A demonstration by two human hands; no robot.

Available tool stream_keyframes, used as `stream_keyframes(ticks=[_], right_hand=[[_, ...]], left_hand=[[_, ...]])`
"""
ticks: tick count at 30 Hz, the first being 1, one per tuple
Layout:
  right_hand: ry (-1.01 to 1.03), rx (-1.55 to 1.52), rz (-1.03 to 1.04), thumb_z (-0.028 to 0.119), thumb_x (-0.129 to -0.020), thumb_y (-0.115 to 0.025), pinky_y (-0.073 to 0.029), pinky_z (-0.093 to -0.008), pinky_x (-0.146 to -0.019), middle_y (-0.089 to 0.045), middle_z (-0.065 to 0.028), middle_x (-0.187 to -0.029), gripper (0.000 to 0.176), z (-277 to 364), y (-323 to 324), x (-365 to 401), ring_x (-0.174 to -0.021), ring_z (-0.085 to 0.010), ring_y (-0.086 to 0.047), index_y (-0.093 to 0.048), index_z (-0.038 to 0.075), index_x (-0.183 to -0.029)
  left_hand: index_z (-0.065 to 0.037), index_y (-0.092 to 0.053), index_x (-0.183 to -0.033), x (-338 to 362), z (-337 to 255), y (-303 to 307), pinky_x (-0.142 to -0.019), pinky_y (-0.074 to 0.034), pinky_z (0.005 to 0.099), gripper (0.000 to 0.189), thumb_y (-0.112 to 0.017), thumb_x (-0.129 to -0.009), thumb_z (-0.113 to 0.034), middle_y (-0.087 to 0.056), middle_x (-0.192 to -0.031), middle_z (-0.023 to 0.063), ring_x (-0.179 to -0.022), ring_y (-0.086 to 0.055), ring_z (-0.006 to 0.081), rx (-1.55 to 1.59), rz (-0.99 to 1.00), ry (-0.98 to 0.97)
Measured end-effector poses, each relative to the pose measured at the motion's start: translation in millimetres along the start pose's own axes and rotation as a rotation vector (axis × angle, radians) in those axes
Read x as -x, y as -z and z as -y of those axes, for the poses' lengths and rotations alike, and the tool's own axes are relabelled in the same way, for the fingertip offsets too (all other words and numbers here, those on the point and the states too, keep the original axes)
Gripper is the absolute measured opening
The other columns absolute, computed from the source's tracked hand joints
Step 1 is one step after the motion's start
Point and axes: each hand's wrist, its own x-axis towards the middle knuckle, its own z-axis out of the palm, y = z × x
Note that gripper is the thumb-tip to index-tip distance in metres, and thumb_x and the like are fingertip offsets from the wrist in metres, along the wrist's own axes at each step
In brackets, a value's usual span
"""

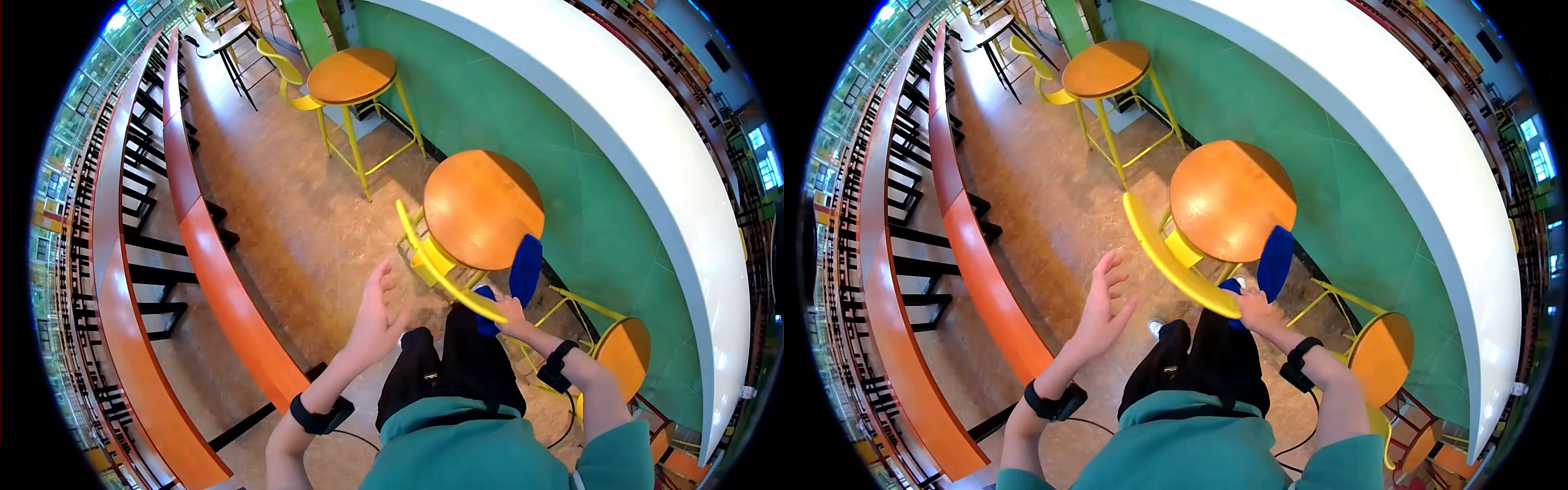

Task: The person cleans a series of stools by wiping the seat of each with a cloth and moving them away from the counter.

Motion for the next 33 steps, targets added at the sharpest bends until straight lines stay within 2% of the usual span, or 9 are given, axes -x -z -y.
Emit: stream_keyframes(ticks=[2, 3, 5, 12, 17, 21, 27, 28, 33], right_hand=[[0.085, -0.062, -0.138, 0.017, -0.078, -0.054, -0.041, -0.0414, -0.077, -0.062, -0.0135, -0.094, 0.033, 10.3, -42.3, -1.6, -0.094, -0.0291, -0.057, -0.06, 0.018, -0.11], [-0.077, -0.301, -0.009, 0.016, -0.078, -0.054, -0.043, -0.0414, -0.075, -0.062, -0.0117, -0.096, 0.036, 36.9, -25.9, -5.0, -0.093, -0.0313, -0.058, -0.058, 0.019, -0.113], [0.146, 0.037, 0.227, 0.014, -0.077, -0.056, -0.046, -0.0424, -0.073, -0.062, -0.0119, -0.1, 0.04, 59.5, -25.9, -19.0, -0.092, -0.0323, -0.059, -0.055, 0.021, -0.117], [0.489, -0.267, 0.366, 0.009, -0.077, -0.06, -0.046, -0.0436, -0.083, -0.059, -0.0148, -0.107, 0.051, 157.8, -35.2, -64.5, -0.097, -0.0345, -0.057, -0.049, 0.026, -0.124], [0.835, -0.045, 0.282, 0.012, -0.077, -0.062, -0.046, -0.0447, -0.084, -0.063, -0.0154, -0.098, 0.053, 217.5, -18.7, -103.3, -0.093, -0.0344, -0.059, -0.047, 0.028, -0.126], [0.918, -0.046, 0.261, 0.012, -0.077, -0.061, -0.048, -0.0429, -0.076, -0.062, -0.015, -0.094, 0.054, 261.0, -14.4, -135.9, -0.084, -0.0337, -0.061, -0.047, 0.028, -0.126], [0.831, -0.02, 0.4, 0.01, -0.077, -0.06, -0.048, -0.0421, -0.079, -0.059, -0.0146, -0.105, 0.053, 304.8, -14.3, -186.5, -0.091, -0.033, -0.059, -0.046, 0.025, -0.126], [0.806, -0.051, 0.438, 0.009, -0.077, -0.059, -0.047, -0.042, -0.081, -0.059, -0.0149, -0.106, 0.053, 308.8, -13.1, -192.9, -0.095, -0.0337, -0.058, -0.046, 0.025, -0.126], [0.653, -0.104, 0.44, 0.01, -0.077, -0.059, -0.047, -0.0417, -0.083, -0.06, -0.017, -0.105, 0.053, 309.3, -17.2, -256.2, -0.096, -0.035, -0.058, -0.046, 0.023, -0.127]], left_hand=[[-0.005, -0.02, -0.137, 25.9, 19.9, 24.0, -0.081, -0.046, 0.0352, 0.067, -0.059, -0.082, -0.008, -0.036, -0.129, 0.0182, -0.107, -0.05, 0.0262, 0.058, 0.016, 0.115], [-0.005, -0.02, -0.137, 40.0, 29.2, 37.3, -0.078, -0.047, 0.034, 0.067, -0.059, -0.083, -0.007, -0.038, -0.128, 0.0179, -0.105, -0.051, 0.0253, 0.084, 0.014, 0.177], [-0.006, -0.021, -0.137, 71.1, 42.7, 67.3, -0.073, -0.048, 0.0308, 0.064, -0.057, -0.083, -0.006, -0.041, -0.125, 0.0166, -0.1, -0.053, 0.0227, 0.038, -0.029, 0.217], [-0.005, -0.024, -0.134, 174.3, 93.2, 121.5, -0.07, -0.046, 0.0234, 0.056, -0.052, -0.086, -0.003, -0.05, -0.112, 0.0121, -0.084, -0.057, 0.0138, 0.278, -0.481, 0.347], [-0.009, -0.014, -0.137, 242.7, 96.1, 125.3, -0.075, -0.047, 0.0248, 0.062, -0.049, -0.087, 0.002, -0.05, -0.111, 0.0144, -0.087, -0.059, 0.0153, 0.338, -0.577, 0.445], [-0.006, -0.011, -0.137, 273.7, 105.7, 128.2, -0.071, -0.045, 0.0235, 0.064, -0.052, -0.088, -0.003, -0.048, -0.112, 0.0149, -0.084, -0.057, 0.0144, 0.359, -0.723, 0.509], [-0.006, -0.019, -0.134, 250.6, 125.7, 147.9, -0.071, -0.046, 0.0247, 0.058, -0.053, -0.087, -0.003, -0.05, -0.108, 0.0127, -0.084, -0.056, 0.0145, 0.444, -0.643, 0.477], [-0.004, -0.03, -0.129, 243.5, 129.9, 158.0, -0.071, -0.046, 0.0248, 0.048, -0.053, -0.087, -0.004, -0.053, -0.104, 0.0103, -0.083, -0.056, 0.0136, 0.425, -0.63, 0.462], [-0.002, -0.048, -0.115, 173.1, 160.6, 237.0, -0.071, -0.047, 0.0247, 0.028, -0.053, -0.089, -0.008, -0.059, -0.095, 0.0071, -0.083, -0.057, 0.0122, 0.237, -0.378, 0.462]])
